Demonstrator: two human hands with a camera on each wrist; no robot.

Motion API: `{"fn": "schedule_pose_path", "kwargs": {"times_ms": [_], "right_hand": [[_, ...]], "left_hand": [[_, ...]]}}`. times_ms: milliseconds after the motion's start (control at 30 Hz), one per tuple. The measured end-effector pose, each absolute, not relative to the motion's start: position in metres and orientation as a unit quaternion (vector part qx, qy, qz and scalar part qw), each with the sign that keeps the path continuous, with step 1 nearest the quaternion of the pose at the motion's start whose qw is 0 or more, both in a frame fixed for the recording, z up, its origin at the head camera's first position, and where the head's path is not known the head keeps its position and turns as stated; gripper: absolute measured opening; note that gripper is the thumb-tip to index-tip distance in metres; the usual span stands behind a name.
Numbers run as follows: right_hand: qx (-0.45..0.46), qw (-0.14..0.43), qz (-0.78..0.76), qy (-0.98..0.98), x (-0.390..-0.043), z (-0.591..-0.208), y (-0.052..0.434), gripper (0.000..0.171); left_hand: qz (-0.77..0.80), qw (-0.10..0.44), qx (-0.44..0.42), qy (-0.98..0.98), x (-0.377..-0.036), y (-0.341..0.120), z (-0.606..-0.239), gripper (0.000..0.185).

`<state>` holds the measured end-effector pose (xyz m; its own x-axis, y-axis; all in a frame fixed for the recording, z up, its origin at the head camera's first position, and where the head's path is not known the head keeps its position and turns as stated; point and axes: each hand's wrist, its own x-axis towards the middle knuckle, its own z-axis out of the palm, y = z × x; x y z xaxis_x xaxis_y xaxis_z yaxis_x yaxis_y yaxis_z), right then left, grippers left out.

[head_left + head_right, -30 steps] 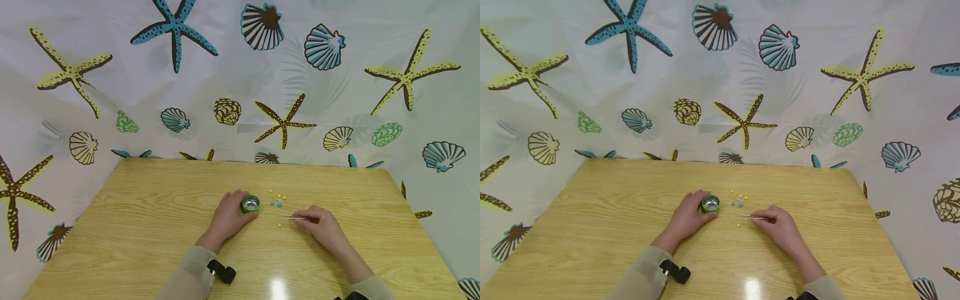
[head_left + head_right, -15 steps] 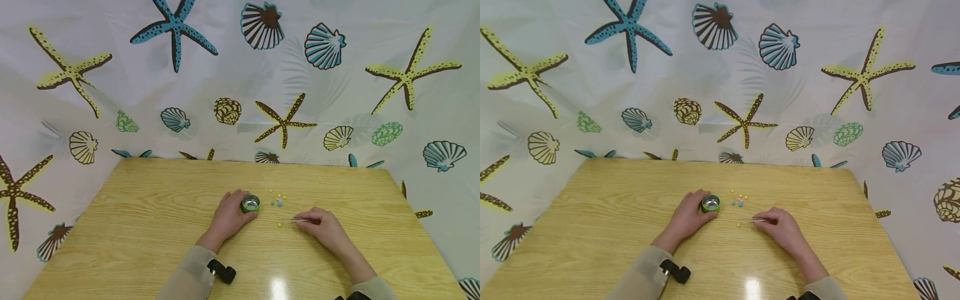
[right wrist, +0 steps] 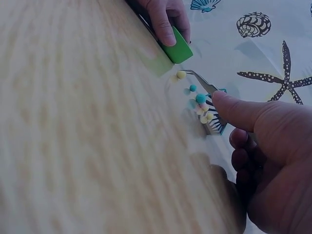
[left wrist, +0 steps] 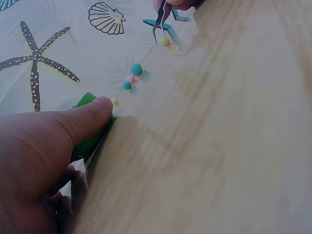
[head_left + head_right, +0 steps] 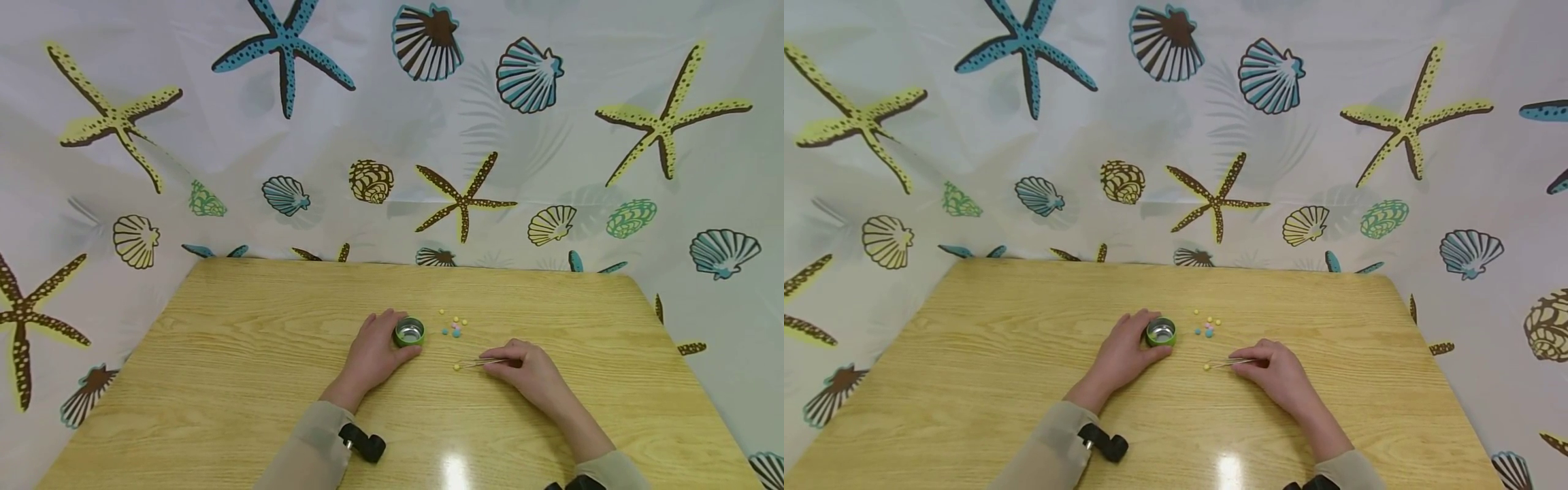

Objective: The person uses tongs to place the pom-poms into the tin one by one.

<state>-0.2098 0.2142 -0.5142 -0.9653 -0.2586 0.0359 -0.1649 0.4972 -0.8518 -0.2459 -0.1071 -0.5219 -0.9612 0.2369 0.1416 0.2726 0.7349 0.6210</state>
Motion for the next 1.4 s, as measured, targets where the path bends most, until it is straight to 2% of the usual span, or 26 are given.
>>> {"fn": "schedule_pose_path", "kwargs": {"times_ms": [800,1400], "right_hand": [[-0.127,0.033,-0.464,0.876,-0.210,-0.512,0.214,0.015],[-0.083,0.008,-0.474,0.877,-0.215,-0.505,0.201,0.014]], "left_hand": [[-0.341,0.029,-0.136,-0.930,-0.248,-0.107,-0.523,0.070],[-0.343,0.028,-0.138,-0.929,-0.246,-0.108,-0.521,0.068]]}}
